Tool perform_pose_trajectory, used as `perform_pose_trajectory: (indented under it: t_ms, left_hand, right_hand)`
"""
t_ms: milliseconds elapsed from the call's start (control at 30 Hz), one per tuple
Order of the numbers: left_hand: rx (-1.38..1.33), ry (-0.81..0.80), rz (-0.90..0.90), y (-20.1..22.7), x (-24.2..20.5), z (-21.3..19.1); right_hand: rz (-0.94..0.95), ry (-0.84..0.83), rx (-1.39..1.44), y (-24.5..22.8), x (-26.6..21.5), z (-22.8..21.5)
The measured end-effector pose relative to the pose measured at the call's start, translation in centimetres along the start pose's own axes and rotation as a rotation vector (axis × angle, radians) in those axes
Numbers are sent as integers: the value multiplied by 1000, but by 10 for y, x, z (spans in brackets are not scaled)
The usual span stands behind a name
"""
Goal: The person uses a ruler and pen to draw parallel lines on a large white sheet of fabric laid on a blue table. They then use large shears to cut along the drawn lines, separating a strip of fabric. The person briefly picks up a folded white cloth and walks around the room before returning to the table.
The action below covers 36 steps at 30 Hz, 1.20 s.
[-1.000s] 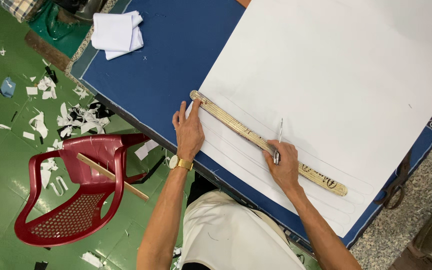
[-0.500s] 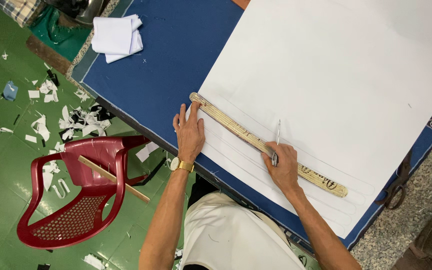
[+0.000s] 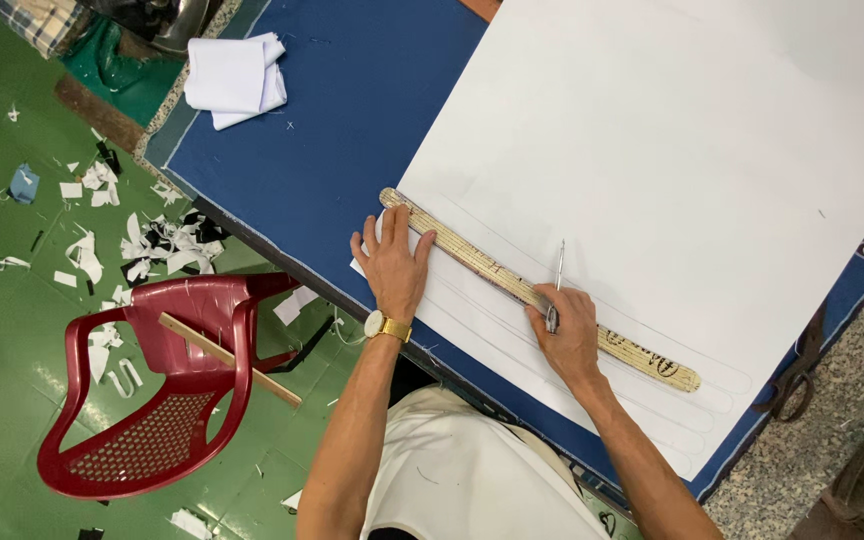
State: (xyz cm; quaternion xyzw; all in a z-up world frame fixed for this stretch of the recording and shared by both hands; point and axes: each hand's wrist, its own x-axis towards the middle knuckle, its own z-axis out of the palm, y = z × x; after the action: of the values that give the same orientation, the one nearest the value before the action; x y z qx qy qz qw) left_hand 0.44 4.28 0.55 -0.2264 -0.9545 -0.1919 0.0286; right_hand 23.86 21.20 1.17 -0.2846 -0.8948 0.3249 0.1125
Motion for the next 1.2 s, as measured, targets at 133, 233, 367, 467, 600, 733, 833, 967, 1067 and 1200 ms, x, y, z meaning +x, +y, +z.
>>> perform_pose_trajectory:
  t_ms: [133,233,367,467,600,733,833,967,1067,1200]
  left_hand:
    - [32,27,-15,8,0,10]
    - [24,22,-30,9,0,13]
    - [38,-13,-16,9,1,15]
    - [2,-45,-48,13,5,4]
    - [-23,-98,-42,16,7,-5]
    - [-21,-121,-59,17,9,-8]
    - [-11,-147,-78,17,10,-5]
    - [40,-142,-69,15,11,-3]
    - [64,-128,-61,12,10,3]
    - [104,-130,-44,9,9,6]
  right_hand:
    - [-11,12,-13,-1,1,0]
    - [-10,4,-18,-2,3,-1]
    - [-29,-3,-62,-15,10,-10]
    - [-76,23,-15,-35,27,-18]
    - [-129,9,280,-55,67,-10]
    - [-132,-82,443,-95,119,0]
    - [-127,-119,435,-110,147,25]
    - [-115,-135,377,-124,169,56]
    - [-120,-159,339,-135,175,63]
    - [-150,-213,264,-150,179,62]
